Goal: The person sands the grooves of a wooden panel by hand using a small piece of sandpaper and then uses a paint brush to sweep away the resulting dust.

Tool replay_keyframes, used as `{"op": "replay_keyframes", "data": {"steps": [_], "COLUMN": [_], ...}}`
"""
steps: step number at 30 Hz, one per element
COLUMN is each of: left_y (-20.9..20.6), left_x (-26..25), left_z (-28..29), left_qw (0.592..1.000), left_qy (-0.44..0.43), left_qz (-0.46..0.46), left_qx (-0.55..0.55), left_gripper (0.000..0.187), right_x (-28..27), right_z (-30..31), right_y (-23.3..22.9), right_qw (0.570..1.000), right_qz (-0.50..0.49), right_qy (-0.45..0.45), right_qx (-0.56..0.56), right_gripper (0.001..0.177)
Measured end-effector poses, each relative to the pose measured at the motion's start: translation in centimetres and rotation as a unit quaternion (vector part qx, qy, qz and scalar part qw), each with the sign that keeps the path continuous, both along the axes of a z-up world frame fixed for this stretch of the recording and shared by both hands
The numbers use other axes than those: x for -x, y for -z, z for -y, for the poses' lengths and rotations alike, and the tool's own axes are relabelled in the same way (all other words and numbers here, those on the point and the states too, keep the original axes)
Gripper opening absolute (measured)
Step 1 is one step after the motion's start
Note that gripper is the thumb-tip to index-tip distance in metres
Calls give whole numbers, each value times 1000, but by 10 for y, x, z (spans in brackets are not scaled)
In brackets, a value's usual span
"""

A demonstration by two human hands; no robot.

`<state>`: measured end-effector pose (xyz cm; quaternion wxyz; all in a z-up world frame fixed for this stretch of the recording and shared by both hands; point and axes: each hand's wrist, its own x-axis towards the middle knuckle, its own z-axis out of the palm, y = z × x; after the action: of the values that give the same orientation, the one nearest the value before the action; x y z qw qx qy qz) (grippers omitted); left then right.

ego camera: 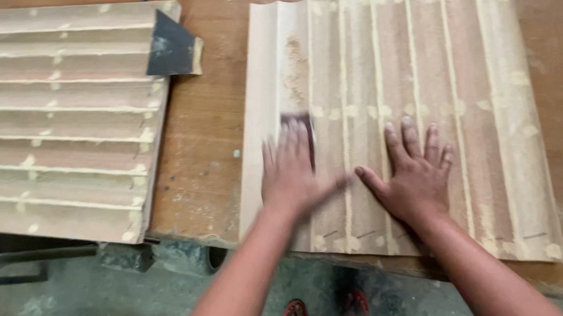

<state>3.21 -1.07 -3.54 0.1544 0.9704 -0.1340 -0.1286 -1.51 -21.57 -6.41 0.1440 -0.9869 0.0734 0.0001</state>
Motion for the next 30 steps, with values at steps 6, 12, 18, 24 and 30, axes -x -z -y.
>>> {"op": "replay_keyframes", "data": {"steps": [6, 12, 18, 24, 30], "left_y": [-5, -30, -42, 48, 20], "left_x": [162, -24, 36, 169, -31], "left_z": [-30, 14, 7, -38, 4], "left_qw": [996, 999, 999, 926, 999], "left_qy": [19, -19, 2, 45, -16], "left_qz": [-82, -40, -46, 310, -33], "left_qx": [-19, -18, -21, -212, -11], "left_gripper": [138, 124, 125, 162, 134], "right_x": [3, 5, 2, 1, 0], "right_z": [0, -2, 2, -1, -5], "right_y": [-6, -6, -1, -13, -9], "right_qw": [1000, 1000, 999, 998, 999], "right_qz": [-26, -25, -31, -66, -50], "right_qy": [-2, 2, 3, -4, -9], "right_qx": [-5, -1, -5, 8, 3], "right_gripper": [94, 95, 94, 97, 94]}}
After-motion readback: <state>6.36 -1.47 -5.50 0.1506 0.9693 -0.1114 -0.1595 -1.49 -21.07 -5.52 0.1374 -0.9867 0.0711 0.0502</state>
